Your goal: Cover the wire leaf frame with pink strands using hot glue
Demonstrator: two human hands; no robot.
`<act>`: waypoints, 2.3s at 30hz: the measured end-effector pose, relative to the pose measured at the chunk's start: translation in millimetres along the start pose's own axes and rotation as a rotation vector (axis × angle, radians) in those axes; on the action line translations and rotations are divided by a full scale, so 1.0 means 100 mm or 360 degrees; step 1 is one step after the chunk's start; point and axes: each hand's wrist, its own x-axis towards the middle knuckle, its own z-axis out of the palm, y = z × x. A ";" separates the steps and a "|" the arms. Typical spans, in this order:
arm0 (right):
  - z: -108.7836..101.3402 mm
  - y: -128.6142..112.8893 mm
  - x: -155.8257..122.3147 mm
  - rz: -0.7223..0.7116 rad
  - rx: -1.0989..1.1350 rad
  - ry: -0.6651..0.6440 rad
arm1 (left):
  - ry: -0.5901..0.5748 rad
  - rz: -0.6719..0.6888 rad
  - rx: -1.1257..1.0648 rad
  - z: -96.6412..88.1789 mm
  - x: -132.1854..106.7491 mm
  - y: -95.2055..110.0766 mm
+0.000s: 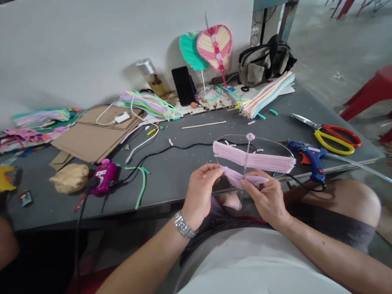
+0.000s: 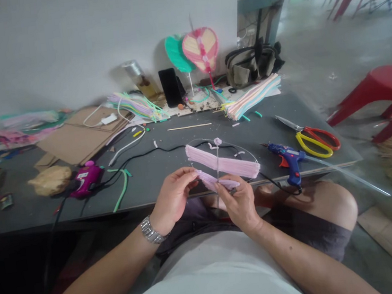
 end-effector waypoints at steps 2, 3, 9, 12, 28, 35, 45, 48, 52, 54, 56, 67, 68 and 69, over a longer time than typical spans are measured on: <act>0.00 0.00 0.00 0.0013 0.0012 0.0000 | -0.0010 0.0015 0.0008 -0.02 0.00 0.01; 0.00 -0.01 0.00 0.0017 0.0020 0.0005 | -0.0022 0.0016 0.0004 -0.02 0.00 0.01; -0.01 -0.07 0.00 -0.0006 0.0003 -0.0029 | 0.0012 -0.0023 0.0019 -0.02 -0.01 0.03; -0.01 -0.08 0.00 -0.0020 0.0018 -0.0051 | 0.0008 -0.0005 0.0078 -0.01 -0.01 0.04; -0.05 0.00 0.05 0.0053 0.0217 -0.0183 | -0.0093 0.0294 0.0248 -0.09 0.03 -0.02; -0.03 -0.01 0.09 0.0129 0.0402 -0.0152 | -0.0018 0.0308 0.0132 -0.06 0.00 -0.07; -0.05 -0.04 0.08 0.0079 0.0374 -0.0176 | 0.0046 0.0085 -0.0013 0.00 -0.01 -0.05; -0.07 -0.04 0.08 0.0057 0.0327 -0.0184 | 0.0026 0.0112 0.0006 0.01 0.00 -0.06; -0.07 0.00 0.08 0.0115 0.0315 -0.0192 | 0.0042 0.0150 0.0054 0.00 0.00 -0.04; -0.07 0.01 0.08 0.0150 0.0341 -0.0193 | 0.0024 0.0143 0.0088 -0.01 0.00 -0.01; -0.06 0.01 0.08 0.0173 0.0383 -0.0198 | 0.0000 0.0134 0.0115 -0.01 0.02 0.01; -0.08 -0.07 0.15 0.0189 0.0437 -0.0172 | 0.0002 0.0188 -0.0052 0.01 -0.03 -0.14; -0.08 -0.08 0.16 0.0195 0.0450 -0.0174 | -0.0007 0.0164 -0.0080 0.01 -0.04 -0.15; -0.08 -0.09 0.16 0.0202 0.0464 -0.0182 | -0.0023 0.0137 -0.0098 0.02 -0.05 -0.16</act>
